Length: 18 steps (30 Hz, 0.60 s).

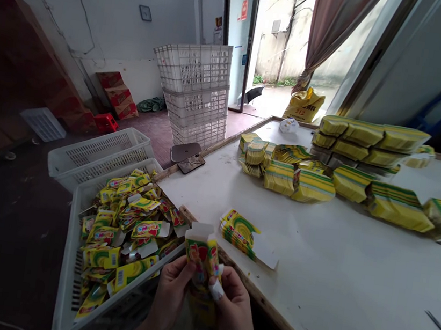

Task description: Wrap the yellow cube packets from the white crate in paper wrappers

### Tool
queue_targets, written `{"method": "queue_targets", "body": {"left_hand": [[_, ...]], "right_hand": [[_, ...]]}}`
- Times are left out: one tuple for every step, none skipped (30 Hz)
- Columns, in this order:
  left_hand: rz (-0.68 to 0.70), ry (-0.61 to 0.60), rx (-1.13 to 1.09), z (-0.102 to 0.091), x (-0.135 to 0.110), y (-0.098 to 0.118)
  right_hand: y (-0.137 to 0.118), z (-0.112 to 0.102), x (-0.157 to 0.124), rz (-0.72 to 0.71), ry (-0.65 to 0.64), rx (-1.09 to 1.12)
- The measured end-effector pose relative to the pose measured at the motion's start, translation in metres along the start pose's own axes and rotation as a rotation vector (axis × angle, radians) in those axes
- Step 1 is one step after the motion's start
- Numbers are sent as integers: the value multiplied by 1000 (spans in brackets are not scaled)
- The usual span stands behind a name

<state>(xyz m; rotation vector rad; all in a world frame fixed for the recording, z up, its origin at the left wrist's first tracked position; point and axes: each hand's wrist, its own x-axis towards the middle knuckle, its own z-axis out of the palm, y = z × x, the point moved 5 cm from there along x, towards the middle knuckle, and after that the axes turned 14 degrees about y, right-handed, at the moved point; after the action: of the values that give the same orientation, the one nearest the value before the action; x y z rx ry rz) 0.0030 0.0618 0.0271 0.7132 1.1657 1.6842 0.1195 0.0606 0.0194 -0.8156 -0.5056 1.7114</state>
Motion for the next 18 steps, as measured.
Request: {"method": "queue_targets", "body": {"left_hand": [[4, 26, 12, -1, -1, 0], [2, 46, 19, -2, -1, 1], [-1, 59, 21, -3, -2, 1], [-8, 60, 22, -4, -3, 2], [-9, 56, 23, -5, -3, 2], [-2, 54, 18, -5, -2, 4], [12, 59, 13, -6, -2, 6], [26, 71, 9, -7, 0, 7], [38, 86, 8, -9, 1, 9], [46, 104, 7, -10, 3, 11], [51, 118, 14, -12, 5, 13], [58, 114, 36, -13, 7, 15], [69, 93, 63, -14, 10, 18], [82, 61, 81, -15, 13, 22], [100, 17, 96, -17, 16, 27], [120, -29, 107, -18, 19, 33], [140, -77, 125, -20, 22, 39], [162, -126, 157, -21, 24, 46]], "right_hand": [[1, 1, -1, 4, -3, 0], [3, 1, -1, 0, -5, -5], [3, 1, -1, -15, -11, -18], [3, 0, 1, -39, -17, -39], [2, -2, 2, -69, -19, -68], [1, -4, 4, -102, -19, -110], [-2, -6, 6, -135, -17, -159], [-4, -8, 7, -166, -18, -211], [-7, -9, 7, -192, -22, -260], [-10, -10, 8, -214, -33, -308], [-13, -10, 8, -235, -51, -355], [-17, -11, 8, -266, -67, -405], [-22, -12, 9, -323, -72, -460], [-29, -14, 9, -413, -64, -528], [-37, -17, 10, -540, -43, -610], [-47, -19, 9, -694, -18, -706], [-55, -21, 7, -857, 1, -812], [-62, -21, 5, -1004, 5, -926]]}}
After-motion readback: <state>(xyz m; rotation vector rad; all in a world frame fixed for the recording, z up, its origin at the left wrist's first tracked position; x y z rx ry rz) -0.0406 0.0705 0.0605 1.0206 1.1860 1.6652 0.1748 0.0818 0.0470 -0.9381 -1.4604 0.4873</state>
